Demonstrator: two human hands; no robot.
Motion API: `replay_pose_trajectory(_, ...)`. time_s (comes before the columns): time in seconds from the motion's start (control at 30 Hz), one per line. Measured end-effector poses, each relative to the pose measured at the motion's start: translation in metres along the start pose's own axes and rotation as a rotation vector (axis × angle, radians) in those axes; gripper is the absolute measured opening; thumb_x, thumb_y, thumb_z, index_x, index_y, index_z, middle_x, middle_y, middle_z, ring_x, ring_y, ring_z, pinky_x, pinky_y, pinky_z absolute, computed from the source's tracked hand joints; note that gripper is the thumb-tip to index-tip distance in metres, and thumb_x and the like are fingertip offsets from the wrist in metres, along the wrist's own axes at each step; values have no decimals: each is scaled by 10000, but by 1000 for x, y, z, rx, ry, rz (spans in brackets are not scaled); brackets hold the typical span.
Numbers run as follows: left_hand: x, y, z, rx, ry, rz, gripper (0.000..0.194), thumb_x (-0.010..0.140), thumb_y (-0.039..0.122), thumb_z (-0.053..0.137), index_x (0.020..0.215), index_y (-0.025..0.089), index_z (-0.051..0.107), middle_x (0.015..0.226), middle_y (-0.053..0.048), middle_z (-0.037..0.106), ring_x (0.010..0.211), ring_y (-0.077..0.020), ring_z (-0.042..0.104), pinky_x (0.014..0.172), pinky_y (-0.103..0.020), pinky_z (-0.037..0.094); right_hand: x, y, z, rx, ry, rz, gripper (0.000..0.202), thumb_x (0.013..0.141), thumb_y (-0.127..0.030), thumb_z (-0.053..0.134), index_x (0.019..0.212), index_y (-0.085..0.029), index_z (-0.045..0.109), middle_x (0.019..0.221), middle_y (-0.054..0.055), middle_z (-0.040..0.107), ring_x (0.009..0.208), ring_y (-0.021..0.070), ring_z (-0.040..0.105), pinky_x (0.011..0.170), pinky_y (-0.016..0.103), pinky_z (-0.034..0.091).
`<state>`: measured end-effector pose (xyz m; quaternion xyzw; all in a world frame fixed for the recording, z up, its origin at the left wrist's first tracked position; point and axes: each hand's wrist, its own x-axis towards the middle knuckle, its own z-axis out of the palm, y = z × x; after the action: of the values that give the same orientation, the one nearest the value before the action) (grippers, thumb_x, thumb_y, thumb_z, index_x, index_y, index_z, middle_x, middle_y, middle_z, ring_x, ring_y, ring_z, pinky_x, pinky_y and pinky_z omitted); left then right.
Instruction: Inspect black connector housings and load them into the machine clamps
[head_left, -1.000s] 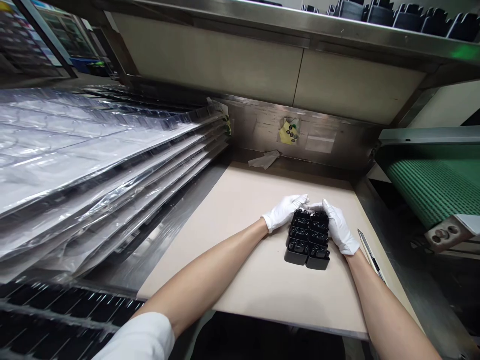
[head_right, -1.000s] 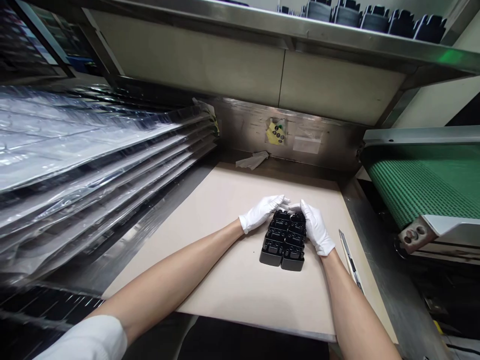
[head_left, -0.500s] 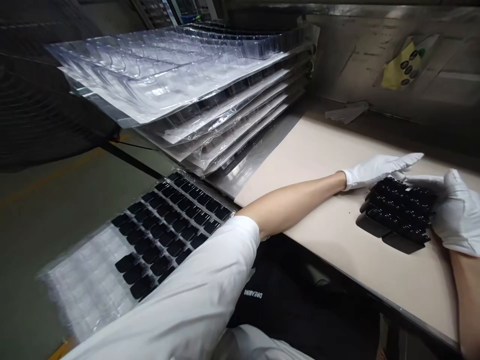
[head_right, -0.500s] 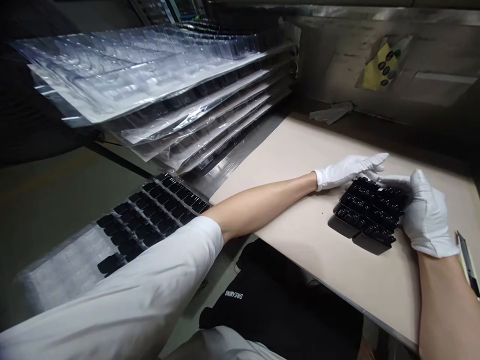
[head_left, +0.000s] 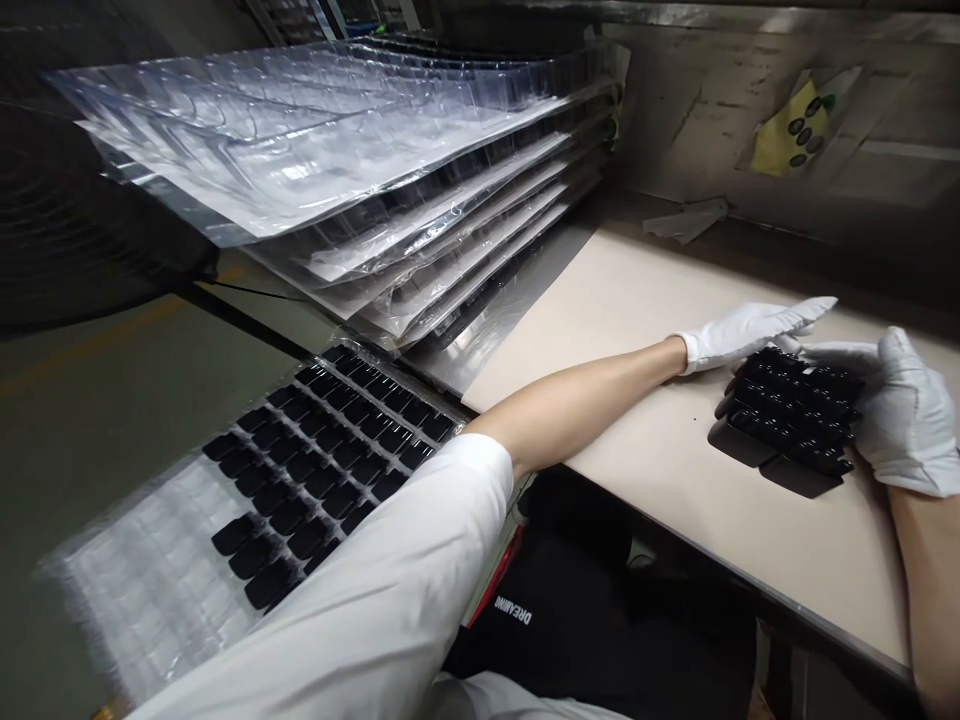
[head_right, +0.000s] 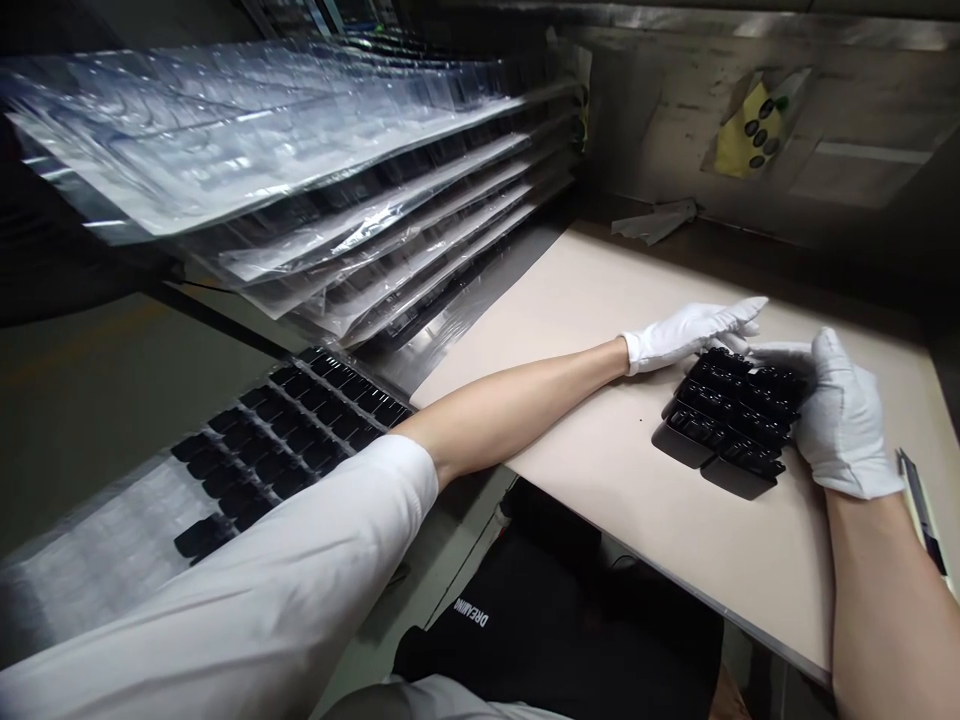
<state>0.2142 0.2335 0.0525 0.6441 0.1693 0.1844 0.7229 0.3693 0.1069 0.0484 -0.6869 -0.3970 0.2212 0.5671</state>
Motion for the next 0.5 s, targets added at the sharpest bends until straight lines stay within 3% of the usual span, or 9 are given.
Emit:
replay_pose_trajectory(0.13,3,-5,-3,11,-48,37,513,1073,371,507,1491,78,559,1314,-140,712,1149,-196,671,1099,-322,491,-2,-3,1,-42,41,-24,587,952,-637,489,863,-156,815,823,124,780,829,293,737,943,489,520)
replay_pose_trajectory(0.3,6,-9,-4,51,-67,48,498,1084,338,483,1533,126,524,1455,-117,643,1200,-176,660,1118,-297,472,-7,-12,3,-67,12,-15,573,938,-626,479,854,-175,821,884,144,800,910,336,755,980,528,521)
replay_pose_trajectory(0.5,14,-16,-6,88,-107,207,549,1113,345,393,1633,168,376,1553,-99,568,1254,-172,641,1060,-209,468,-9,-12,3,-125,46,-18,557,945,-632,469,850,-219,831,900,135,805,929,357,759,965,551,526)
